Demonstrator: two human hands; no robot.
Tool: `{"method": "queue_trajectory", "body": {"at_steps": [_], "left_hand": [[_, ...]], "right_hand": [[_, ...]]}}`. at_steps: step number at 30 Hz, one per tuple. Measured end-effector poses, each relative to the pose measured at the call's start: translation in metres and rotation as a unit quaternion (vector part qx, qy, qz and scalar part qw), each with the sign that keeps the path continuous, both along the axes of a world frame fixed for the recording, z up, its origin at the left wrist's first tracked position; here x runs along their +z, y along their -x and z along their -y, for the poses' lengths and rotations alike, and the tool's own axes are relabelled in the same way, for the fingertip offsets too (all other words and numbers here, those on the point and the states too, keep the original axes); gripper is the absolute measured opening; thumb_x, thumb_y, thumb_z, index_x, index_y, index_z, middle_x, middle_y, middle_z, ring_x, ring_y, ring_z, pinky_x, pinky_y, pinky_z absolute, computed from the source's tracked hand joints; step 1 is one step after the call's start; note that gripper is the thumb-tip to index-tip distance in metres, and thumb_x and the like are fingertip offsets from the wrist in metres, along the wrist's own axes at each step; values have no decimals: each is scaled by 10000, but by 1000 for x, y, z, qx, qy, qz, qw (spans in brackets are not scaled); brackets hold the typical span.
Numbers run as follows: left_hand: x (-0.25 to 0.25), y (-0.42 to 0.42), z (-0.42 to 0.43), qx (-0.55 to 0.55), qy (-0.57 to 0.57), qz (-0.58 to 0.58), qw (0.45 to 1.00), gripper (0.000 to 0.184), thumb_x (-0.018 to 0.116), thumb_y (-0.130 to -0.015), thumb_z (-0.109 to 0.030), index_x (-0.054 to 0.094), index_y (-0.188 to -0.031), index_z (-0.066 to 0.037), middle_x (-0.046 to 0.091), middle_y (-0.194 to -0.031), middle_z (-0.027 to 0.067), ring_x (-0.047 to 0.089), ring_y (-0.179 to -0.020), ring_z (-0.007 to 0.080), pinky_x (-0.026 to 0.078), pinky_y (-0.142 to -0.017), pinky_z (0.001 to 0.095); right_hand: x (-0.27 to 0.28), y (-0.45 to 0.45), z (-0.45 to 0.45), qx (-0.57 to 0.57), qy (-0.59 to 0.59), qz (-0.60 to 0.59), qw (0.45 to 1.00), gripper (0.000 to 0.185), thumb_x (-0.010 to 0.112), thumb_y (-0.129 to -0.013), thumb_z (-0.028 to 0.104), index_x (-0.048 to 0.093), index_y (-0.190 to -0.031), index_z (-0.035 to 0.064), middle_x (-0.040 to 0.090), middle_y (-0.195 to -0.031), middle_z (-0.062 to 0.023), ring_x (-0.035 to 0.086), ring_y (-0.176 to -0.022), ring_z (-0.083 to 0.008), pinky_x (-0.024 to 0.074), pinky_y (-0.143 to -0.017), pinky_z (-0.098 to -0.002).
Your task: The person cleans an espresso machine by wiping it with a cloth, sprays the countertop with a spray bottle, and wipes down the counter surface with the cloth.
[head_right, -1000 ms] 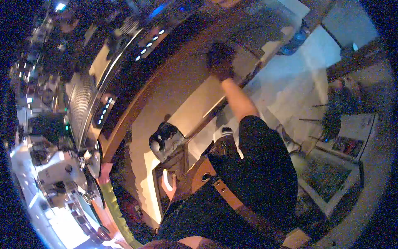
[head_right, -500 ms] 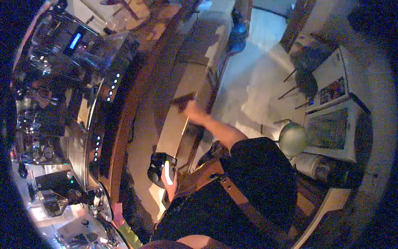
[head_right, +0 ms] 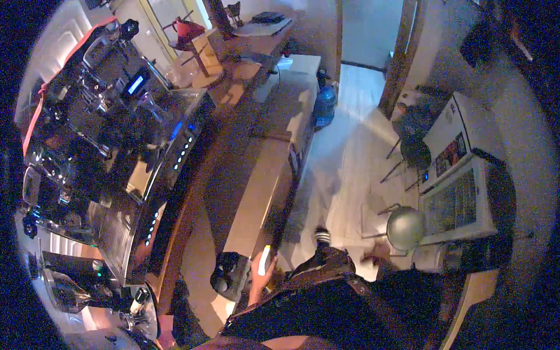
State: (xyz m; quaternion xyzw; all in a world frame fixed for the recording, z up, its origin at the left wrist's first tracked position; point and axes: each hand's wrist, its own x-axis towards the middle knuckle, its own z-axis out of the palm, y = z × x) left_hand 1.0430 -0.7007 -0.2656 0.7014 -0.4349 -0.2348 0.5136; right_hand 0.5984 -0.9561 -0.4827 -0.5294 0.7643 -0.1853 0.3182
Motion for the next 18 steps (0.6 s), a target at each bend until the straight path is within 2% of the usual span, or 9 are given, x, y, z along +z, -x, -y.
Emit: {"method": "queue_trajectory", "body": {"at_steps": [3,6,7,8,10,12,14,16,18], "left_hand": [[-6,2,29,-19,5,-11,1000,274,751,-837,-87,658,-1080,-1,695,-892,126,666,-814,186,529,-764,329],[-1,6,72,-37,14,24,999,318,747,-830,-62,651,-1128,-7,707,-918,112,668,-843,161,536,-786,320],[-5,10,92,-41,49,32,997,315,737,-837,-50,644,-1136,-13,706,-916,97,655,-821,145,540,-775,319],[2,12,115,-78,1,-43,996,339,737,-814,-41,642,-1139,-17,701,-942,107,660,-814,181,539,-784,322],[-2,15,192,-148,30,68,986,377,734,-780,-42,638,-1144,-20,690,-974,120,661,-825,254,537,-802,343],[27,31,247,-145,51,115,981,432,730,-751,-52,625,-1169,-23,678,-1022,135,663,-905,313,527,-853,366],[28,37,303,-166,117,85,975,448,720,-762,-63,614,-1196,-27,675,-1068,143,666,-964,315,517,-892,382],[41,35,344,-189,86,46,977,527,730,-764,-87,590,-1268,-20,674,-1137,160,661,-1059,309,504,-945,398],[32,27,372,-153,98,86,980,593,752,-745,-90,573,-1305,-11,666,-1173,175,652,-1104,311,493,-978,410]], "right_hand": [[-3,22,-42,-104,-69,65,990,375,577,-986,425,638,-1054,62,686,-919,-109,668,-831,-244,555,-766,-383],[-5,23,-23,-150,-80,132,977,365,572,-988,422,635,-1052,68,688,-916,-106,672,-825,-246,560,-758,-385],[-6,23,-6,-152,-77,152,974,361,571,-989,421,634,-1051,70,689,-916,-105,674,-823,-247,562,-755,-385],[-6,24,15,-153,-70,174,970,358,569,-989,419,633,-1050,72,690,-915,-104,675,-820,-247,564,-752,-386],[-7,26,72,-134,-55,216,966,351,566,-990,417,630,-1048,76,692,-913,-101,678,-816,-249,567,-746,-387],[6,20,125,-110,-33,254,960,345,563,-991,415,628,-1047,81,693,-911,-99,681,-812,-250,570,-740,-388],[28,11,178,-79,-12,291,953,338,560,-993,412,626,-1045,85,695,-909,-96,684,-807,-251,574,-734,-389],[50,-2,230,-47,9,334,941,332,556,-994,410,623,-1044,89,696,-907,-94,686,-803,-253,577,-728,-391],[70,-15,271,-24,17,379,925,325,553,-995,407,621,-1042,93,698,-906,-92,689,-798,-254,581,-722,-392]]}}
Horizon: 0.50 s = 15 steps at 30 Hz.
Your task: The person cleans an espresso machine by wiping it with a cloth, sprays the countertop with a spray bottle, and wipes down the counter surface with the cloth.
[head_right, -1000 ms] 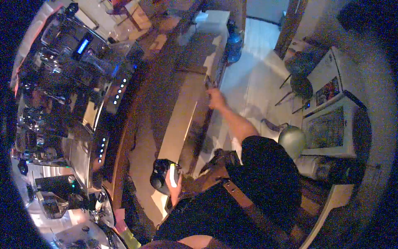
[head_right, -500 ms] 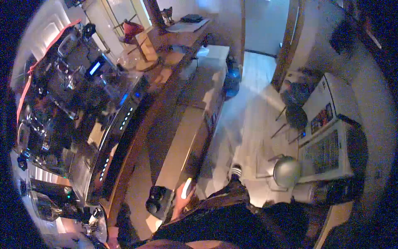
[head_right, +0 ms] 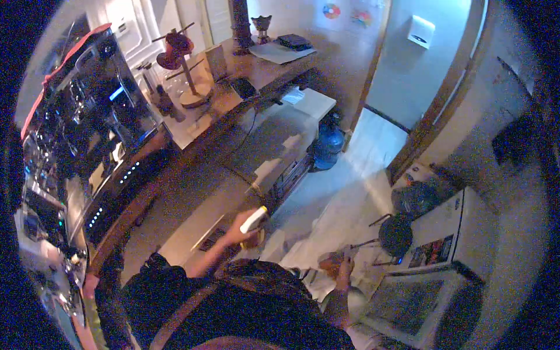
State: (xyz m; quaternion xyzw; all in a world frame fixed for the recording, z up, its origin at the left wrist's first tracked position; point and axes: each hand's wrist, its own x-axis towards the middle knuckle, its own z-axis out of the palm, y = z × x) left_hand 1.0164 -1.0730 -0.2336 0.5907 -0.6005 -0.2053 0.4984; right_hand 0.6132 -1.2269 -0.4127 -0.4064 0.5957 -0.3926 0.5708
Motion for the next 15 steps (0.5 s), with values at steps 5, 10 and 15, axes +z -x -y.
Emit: {"method": "queue_trajectory", "body": {"at_steps": [5,10,15], "left_hand": [[-2,-50,-1,187,93,19,978,644,793,-739,-87,558,-1330,13,655,-1236,173,627,-1159,320,467,-1022,411],[8,-90,-33,381,114,-88,913,348,717,-832,-39,620,-1165,-24,661,-955,118,643,-815,215,545,-717,328],[-24,-135,-73,515,107,76,847,223,757,-788,-98,602,-931,-24,610,-820,151,613,-713,315,496,-646,395]], "right_hand": [[99,-61,48,73,-67,188,977,293,559,-1009,319,624,-1134,62,677,-1070,-118,679,-961,-282,574,-839,-418],[90,-131,67,193,-219,384,876,379,541,-1022,338,577,-1288,70,635,-1233,-118,632,-1120,-301,542,-937,-490],[114,-275,59,362,-158,278,876,396,656,-960,208,542,-1300,38,591,-1284,-102,572,-1198,-280,461,-1037,-442]]}}
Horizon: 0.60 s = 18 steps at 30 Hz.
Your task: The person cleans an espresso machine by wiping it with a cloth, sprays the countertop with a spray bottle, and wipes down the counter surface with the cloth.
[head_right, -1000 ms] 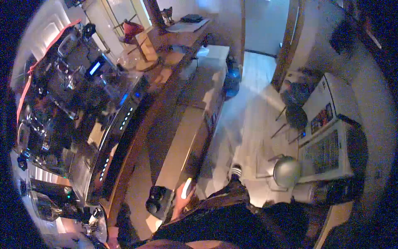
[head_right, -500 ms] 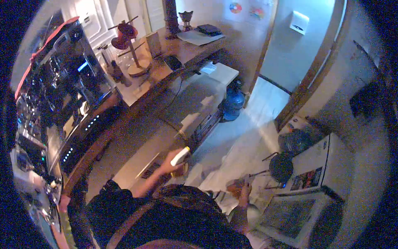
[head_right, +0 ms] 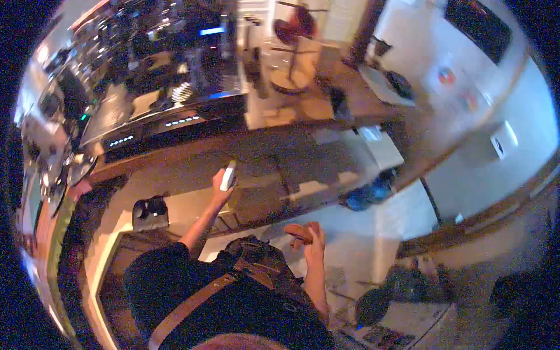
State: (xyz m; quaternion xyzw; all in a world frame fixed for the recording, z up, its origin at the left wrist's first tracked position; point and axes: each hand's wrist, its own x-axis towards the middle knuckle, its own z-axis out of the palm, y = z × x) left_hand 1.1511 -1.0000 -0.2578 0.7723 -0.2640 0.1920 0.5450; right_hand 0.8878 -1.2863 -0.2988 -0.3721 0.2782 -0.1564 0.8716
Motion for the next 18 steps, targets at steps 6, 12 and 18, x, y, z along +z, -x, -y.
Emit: {"method": "queue_trajectory", "body": {"at_steps": [6,12,18], "left_hand": [[-51,-19,-25,100,23,-102,989,253,760,-833,-245,634,-876,-30,615,-720,162,601,-639,343,496,-622,422],[-48,-12,-32,119,-43,-132,983,372,747,-863,-404,698,-1009,-66,708,-880,159,685,-794,296,543,-728,410],[-20,8,-42,76,-196,-371,904,620,824,-762,-484,658,-1177,-55,678,-1106,244,660,-1040,391,527,-884,468]], "right_hand": [[26,-143,-41,115,267,28,956,479,709,-896,37,522,-1337,14,591,-1289,-89,554,-1207,-223,423,-1063,-372],[186,-206,-65,162,287,212,920,358,646,-933,48,581,-1283,6,623,-1231,-78,563,-1175,-181,416,-1059,-330],[337,-270,-76,121,416,439,787,315,627,-940,53,602,-1252,21,647,-1195,-82,577,-1142,-167,420,-1038,-302]]}}
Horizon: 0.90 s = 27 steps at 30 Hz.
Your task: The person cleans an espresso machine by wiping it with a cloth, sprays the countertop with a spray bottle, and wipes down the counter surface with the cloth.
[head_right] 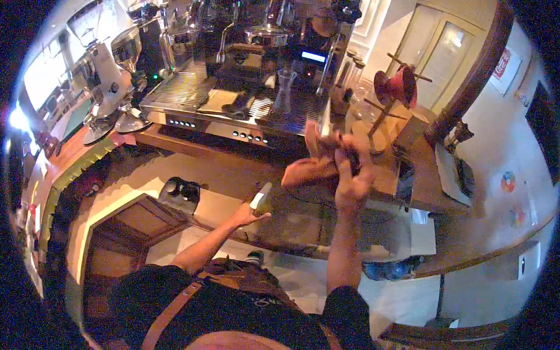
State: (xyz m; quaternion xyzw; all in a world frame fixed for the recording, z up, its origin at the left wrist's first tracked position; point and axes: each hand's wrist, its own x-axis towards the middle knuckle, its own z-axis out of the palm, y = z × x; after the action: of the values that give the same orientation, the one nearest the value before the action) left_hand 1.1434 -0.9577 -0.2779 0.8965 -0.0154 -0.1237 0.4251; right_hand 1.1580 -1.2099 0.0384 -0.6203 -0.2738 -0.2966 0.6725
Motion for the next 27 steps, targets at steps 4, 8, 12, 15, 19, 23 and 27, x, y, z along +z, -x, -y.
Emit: {"method": "queue_trajectory", "body": {"at_steps": [4,8,12,15,19,23,27], "left_hand": [[-21,38,-37,47,38,187,981,1004,857,-761,-436,337,-1481,34,494,-1391,284,510,-1281,402,435,-1062,456],[-5,89,-69,95,193,229,949,923,805,-846,-246,254,-1548,-11,529,-1384,209,556,-1241,311,455,-1048,433],[25,100,-117,98,258,165,947,574,758,-884,-162,538,-1407,-74,643,-1265,139,665,-1086,239,516,-962,374],[40,79,-159,36,222,181,957,461,747,-883,-141,613,-1314,-46,701,-1140,129,680,-1056,228,514,-959,360],[106,48,-210,-58,202,232,950,344,729,-885,-118,670,-1214,-39,729,-1059,115,699,-983,229,523,-899,345],[131,17,-250,-94,155,266,947,262,731,-878,-118,696,-1116,-14,736,-1057,117,705,-969,229,538,-866,340],[147,1,-270,-134,211,293,923,258,730,-870,-99,698,-1111,-16,736,-1062,123,710,-959,226,540,-864,336]], "right_hand": [[49,1,-17,-50,51,0,997,299,663,-910,54,621,-1206,31,668,-1146,-77,616,-1061,-162,459,-975,-287],[19,6,-25,-73,68,-35,994,278,715,-892,92,645,-1158,55,672,-1076,-48,626,-1005,-146,476,-948,-291],[-13,20,-14,-184,87,-102,974,208,677,-927,72,649,-1125,16,683,-1077,-46,613,-982,-109,475,-911,-258],[-28,38,-49,-220,14,-119,968,194,663,-940,79,665,-1125,21,706,-1085,-71,648,-956,-122,506,-881,-272],[-54,22,-169,-342,106,-10,934,158,738,-881,116,735,-1031,65,684,-1048,-81,649,-977,-203,535,-858,-341],[-90,-30,-249,-357,96,8,929,169,759,-818,47,739,-985,59,639,-1007,-90,631,-938,-259,521,-836,-365],[-111,-56,-167,-559,71,54,824,132,729,-783,-5,696,-909,20,632,-949,-109,616,-881,-270,510,-809,-380]]}}
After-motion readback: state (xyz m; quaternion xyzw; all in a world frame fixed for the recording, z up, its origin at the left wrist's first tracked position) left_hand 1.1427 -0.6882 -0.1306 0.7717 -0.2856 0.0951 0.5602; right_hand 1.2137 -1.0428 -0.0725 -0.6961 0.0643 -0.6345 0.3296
